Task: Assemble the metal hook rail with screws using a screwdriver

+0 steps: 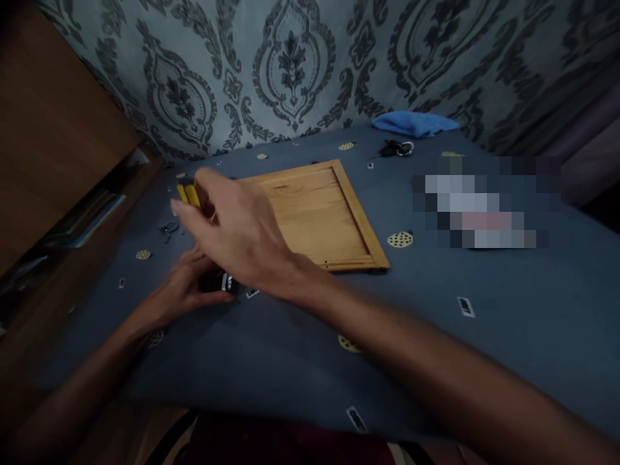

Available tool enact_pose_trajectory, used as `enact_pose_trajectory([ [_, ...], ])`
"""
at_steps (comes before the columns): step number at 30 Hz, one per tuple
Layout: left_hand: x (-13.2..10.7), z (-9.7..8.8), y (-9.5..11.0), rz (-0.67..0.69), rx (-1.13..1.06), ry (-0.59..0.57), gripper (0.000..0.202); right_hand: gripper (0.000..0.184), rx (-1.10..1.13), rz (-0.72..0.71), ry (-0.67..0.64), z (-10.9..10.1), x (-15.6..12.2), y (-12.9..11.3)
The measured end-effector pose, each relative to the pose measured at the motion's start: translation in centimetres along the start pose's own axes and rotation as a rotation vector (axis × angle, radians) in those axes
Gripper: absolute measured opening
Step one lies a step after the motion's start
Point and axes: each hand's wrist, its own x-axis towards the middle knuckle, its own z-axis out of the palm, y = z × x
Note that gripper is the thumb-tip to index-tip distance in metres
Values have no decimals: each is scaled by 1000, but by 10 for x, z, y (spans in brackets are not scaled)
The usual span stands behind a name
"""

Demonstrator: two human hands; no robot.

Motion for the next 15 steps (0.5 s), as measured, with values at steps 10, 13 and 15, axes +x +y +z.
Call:
enact_pose_trajectory([
  [10,1,-1,-1,41,45,-24,43,30,136,62,68,-1,-3,22],
  [13,0,-3,-1,74,49,-28,46,26,174,135,70,-3,-11,33],
  [15,-1,-3,-1,82,55,-28,46,33,226,199,83,-5,-16,36],
])
